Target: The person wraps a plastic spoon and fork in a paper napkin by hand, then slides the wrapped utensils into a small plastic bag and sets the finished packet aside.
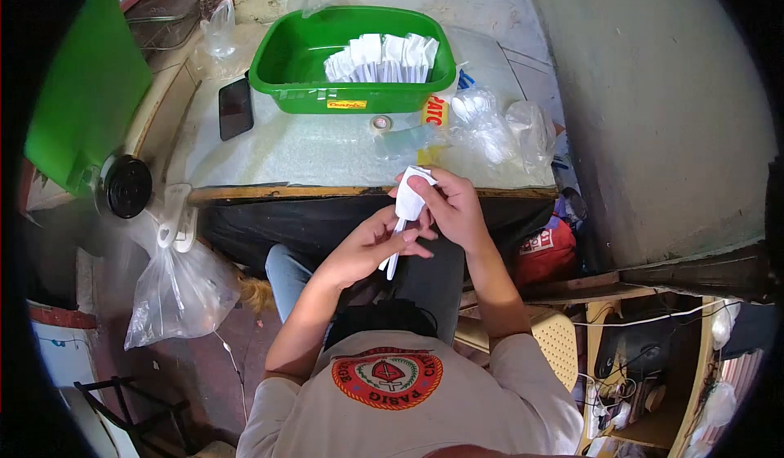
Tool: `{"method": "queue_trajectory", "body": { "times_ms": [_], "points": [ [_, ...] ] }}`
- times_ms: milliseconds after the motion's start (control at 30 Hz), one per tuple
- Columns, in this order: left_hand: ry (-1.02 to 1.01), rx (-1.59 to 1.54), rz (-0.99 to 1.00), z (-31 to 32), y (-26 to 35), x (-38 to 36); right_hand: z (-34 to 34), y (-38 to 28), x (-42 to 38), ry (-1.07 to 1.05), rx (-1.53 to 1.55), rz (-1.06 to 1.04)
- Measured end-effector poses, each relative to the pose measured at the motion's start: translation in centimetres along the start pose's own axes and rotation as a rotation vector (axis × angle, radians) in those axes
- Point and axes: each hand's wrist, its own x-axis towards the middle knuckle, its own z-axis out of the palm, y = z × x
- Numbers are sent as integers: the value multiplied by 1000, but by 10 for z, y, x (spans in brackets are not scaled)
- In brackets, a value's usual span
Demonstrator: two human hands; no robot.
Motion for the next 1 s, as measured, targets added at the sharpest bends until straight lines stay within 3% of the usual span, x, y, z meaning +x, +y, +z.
{"method": "queue_trajectory", "body": {
  "times_ms": [133,167,233,367,467,733,833,1000],
  "points": [
    [136,98,277,-2,-7,4,5,-3,-6,29,-41,9],
    [137,100,277,-3,-8,4,6,-4,-7,21,-45,2],
    [348,375,230,-3,-9,2,8,-4,-11,19,-70,7],
    [322,340,208,-6,-10,-2,9,0,-17,19,-42,8],
    [260,319,162,-7,-18,-3,7,7,-14,12,-251,-349],
    [271,310,133,-2,-27,-2,7,3,-30,-25,-107,-12],
    [322,497,267,-1,-24,0,8,3,-30,1,-128,-105],
    [398,621,274,5,-26,1,5,2,-32,12,-135,-99]
  ]
}}
